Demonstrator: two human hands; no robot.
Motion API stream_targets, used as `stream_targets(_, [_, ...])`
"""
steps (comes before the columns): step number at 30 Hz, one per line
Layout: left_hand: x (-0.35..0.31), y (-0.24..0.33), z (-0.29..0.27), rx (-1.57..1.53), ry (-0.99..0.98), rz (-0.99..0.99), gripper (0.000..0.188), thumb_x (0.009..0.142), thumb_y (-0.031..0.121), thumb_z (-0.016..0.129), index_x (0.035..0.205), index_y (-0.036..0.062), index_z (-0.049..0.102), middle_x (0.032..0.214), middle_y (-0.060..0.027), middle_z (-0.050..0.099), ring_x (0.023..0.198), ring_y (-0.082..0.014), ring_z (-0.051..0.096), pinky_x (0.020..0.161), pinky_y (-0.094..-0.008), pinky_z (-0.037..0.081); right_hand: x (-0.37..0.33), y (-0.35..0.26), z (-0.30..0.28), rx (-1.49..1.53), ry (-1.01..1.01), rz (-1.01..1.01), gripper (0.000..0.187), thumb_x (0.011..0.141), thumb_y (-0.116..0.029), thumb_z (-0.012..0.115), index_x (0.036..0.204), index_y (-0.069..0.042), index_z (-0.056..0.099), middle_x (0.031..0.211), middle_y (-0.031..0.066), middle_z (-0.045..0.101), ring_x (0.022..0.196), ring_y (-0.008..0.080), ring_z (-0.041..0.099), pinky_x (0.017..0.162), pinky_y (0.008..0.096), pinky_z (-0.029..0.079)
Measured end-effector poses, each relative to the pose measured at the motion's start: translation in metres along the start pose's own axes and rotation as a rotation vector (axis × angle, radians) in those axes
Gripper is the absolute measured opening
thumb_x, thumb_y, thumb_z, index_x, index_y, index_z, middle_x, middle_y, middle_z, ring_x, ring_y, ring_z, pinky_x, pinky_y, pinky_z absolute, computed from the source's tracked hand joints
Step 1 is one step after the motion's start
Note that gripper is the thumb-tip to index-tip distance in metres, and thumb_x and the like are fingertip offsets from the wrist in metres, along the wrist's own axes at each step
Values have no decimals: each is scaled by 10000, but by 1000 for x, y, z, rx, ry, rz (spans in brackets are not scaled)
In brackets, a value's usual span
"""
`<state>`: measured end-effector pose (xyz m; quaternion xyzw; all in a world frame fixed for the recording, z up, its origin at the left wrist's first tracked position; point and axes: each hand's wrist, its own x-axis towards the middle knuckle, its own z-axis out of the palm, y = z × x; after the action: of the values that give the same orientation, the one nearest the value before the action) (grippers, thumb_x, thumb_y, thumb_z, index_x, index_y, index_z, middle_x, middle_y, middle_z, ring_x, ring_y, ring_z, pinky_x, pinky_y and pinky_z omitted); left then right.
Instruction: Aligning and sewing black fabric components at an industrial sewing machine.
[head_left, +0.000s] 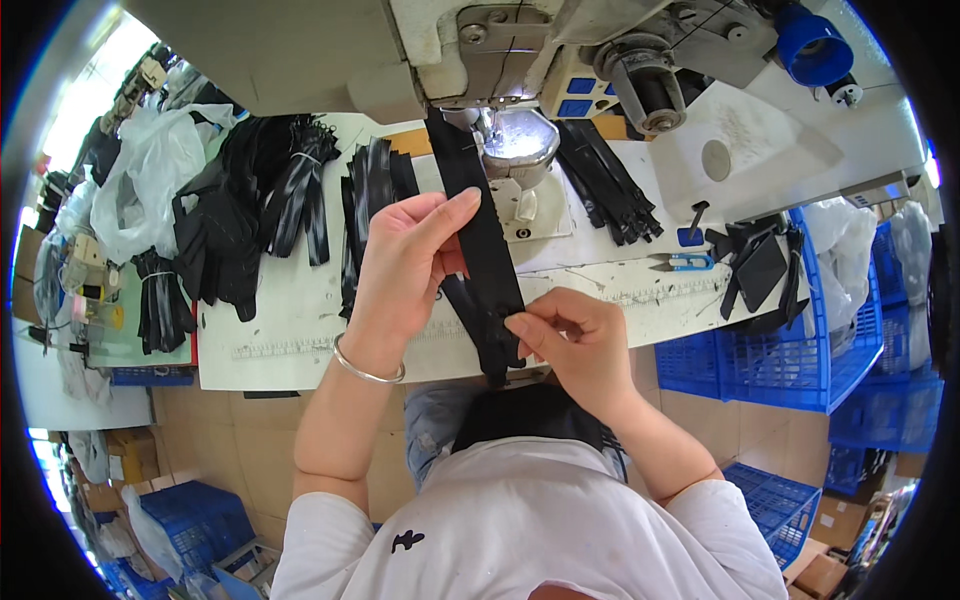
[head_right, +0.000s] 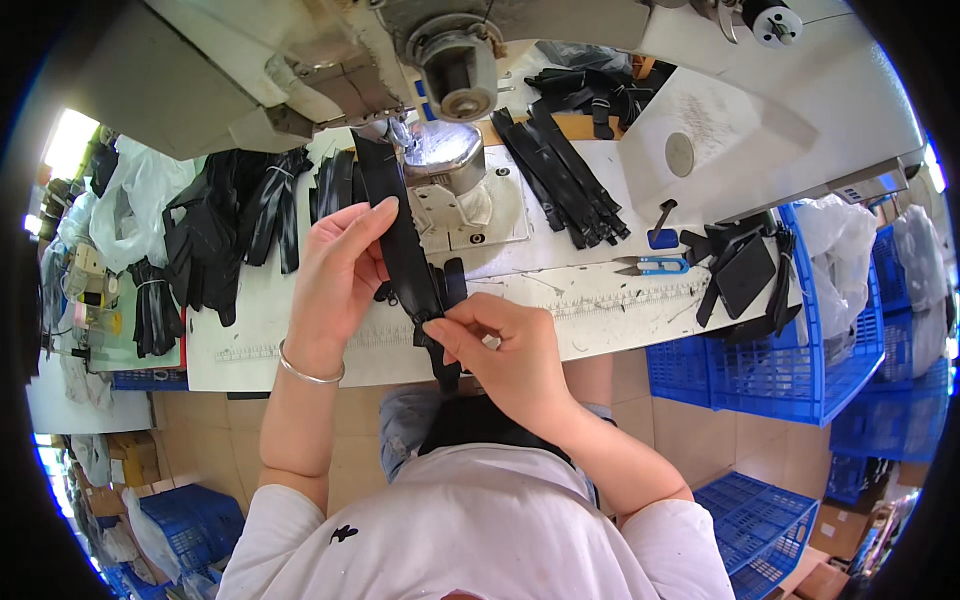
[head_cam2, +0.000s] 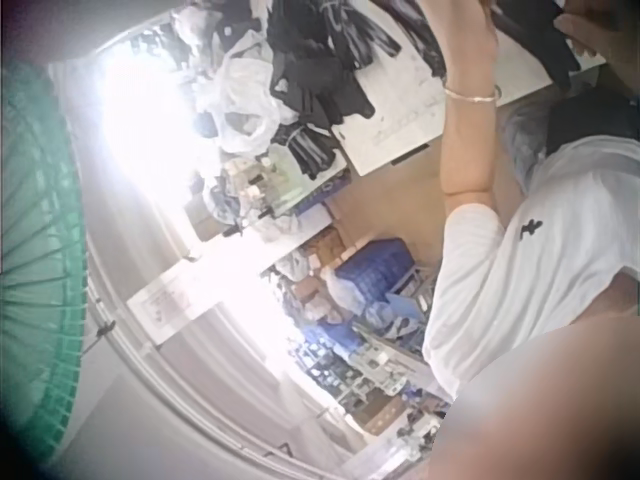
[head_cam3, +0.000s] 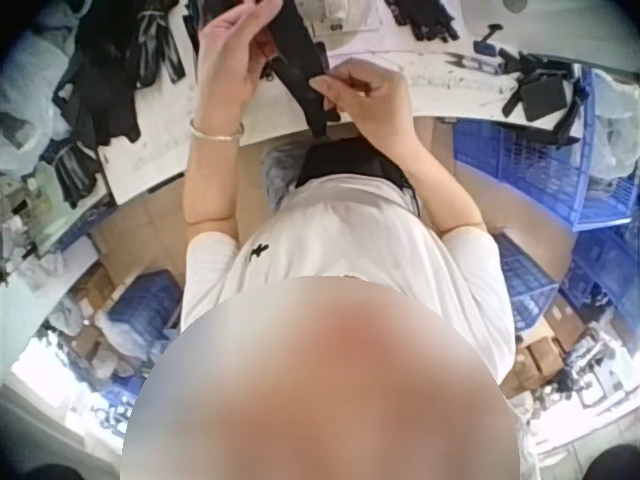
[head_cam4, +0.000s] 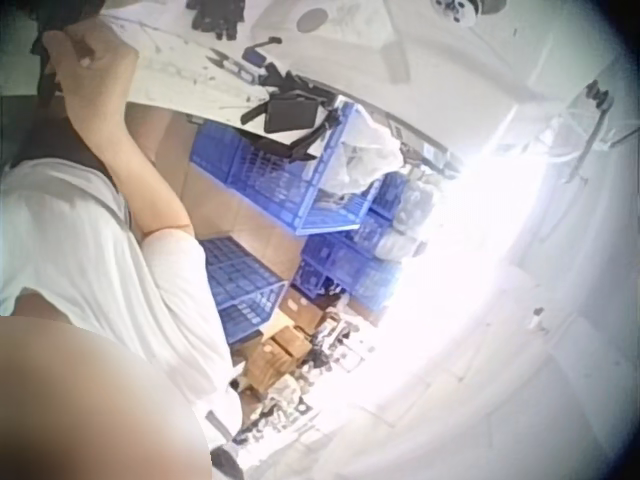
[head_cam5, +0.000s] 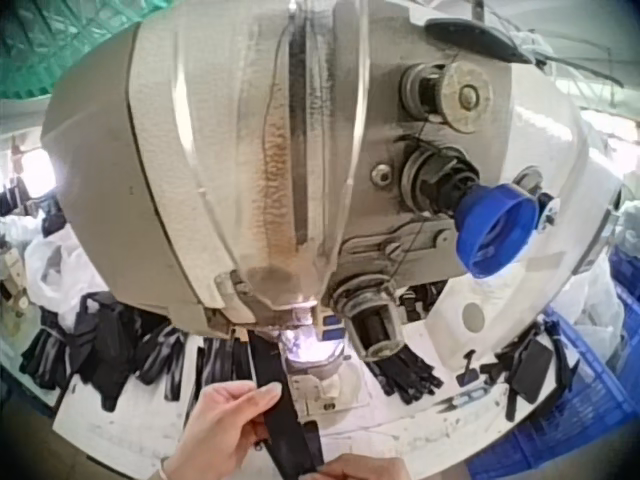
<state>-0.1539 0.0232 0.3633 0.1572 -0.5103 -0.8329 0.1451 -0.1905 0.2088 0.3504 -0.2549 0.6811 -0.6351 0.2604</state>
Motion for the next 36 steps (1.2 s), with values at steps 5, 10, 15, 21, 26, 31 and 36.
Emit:
stream_targets(5, [2, 6, 6, 37, -22, -25, 207, 885, 183, 638, 715, 70, 607, 677, -5, 633, 535, -45, 577, 464, -179, 454, -5, -2, 3, 8, 34, -56, 130, 845, -88, 679, 778, 19, 647, 624, 27, 608, 544, 46, 523, 479, 209, 392])
stream_targets(10, [12, 13, 9, 73, -47, -26, 207, 895, 172, 621, 709, 87, 590, 685, 6, 631, 543, -26, 561, 472, -171, 444, 3, -4, 7, 39, 64, -83, 134, 845, -85, 678, 762, 15, 644, 605, 19, 600, 542, 44, 523, 475, 211, 389])
stream_targets(15, [17, 18, 9, 72, -93, -18, 232, 883, 213, 640, 710, 60, 621, 686, -1, 634, 572, -51, 602, 506, -201, 508, 8, -11, 6, 18, 43, -10, 100, 848, -5, 651, 759, 31, 621, 677, 32, 589, 582, 67, 581, 496, 182, 409])
stream_targets(21, [19, 18, 7, 91, -80, -34, 231, 875, 206, 645, 689, 71, 617, 673, 13, 619, 554, -42, 583, 498, -191, 494, 10, -3, 8, 63, 82, -58, 139, 854, -82, 664, 747, 3, 637, 605, 12, 603, 543, 47, 546, 471, 199, 393])
stream_targets(26, [19, 19, 9, 96, -46, -35, 239, 885, 201, 632, 680, 95, 570, 659, 16, 611, 523, -19, 541, 463, -154, 429, 11, -3, 13, 73, 88, -52, 124, 852, -75, 664, 759, 5, 643, 609, 15, 603, 540, 53, 548, 479, 198, 397])
stream_targets(31, [19, 12, 7, 169, -43, 34, 269, 883, 248, 644, 701, 51, 627, 650, 10, 614, 539, -46, 568, 483, -195, 462, 11, 1, 14, 44, 96, -80, 114, 852, -68, 659, 769, 8, 644, 610, 21, 607, 536, 58, 545, 487, 201, 404])
stream_targets(36, [-10, -14, 1, 430, -25, -117, 233, 906, 241, 623, 795, 37, 650, 683, 15, 610, 548, -71, 554, 475, -217, 435, 22, 14, 11, -38, 122, -179, 88, 839, -52, 662, 783, 13, 642, 608, 36, 612, 549, 65, 554, 509, 210, 428])
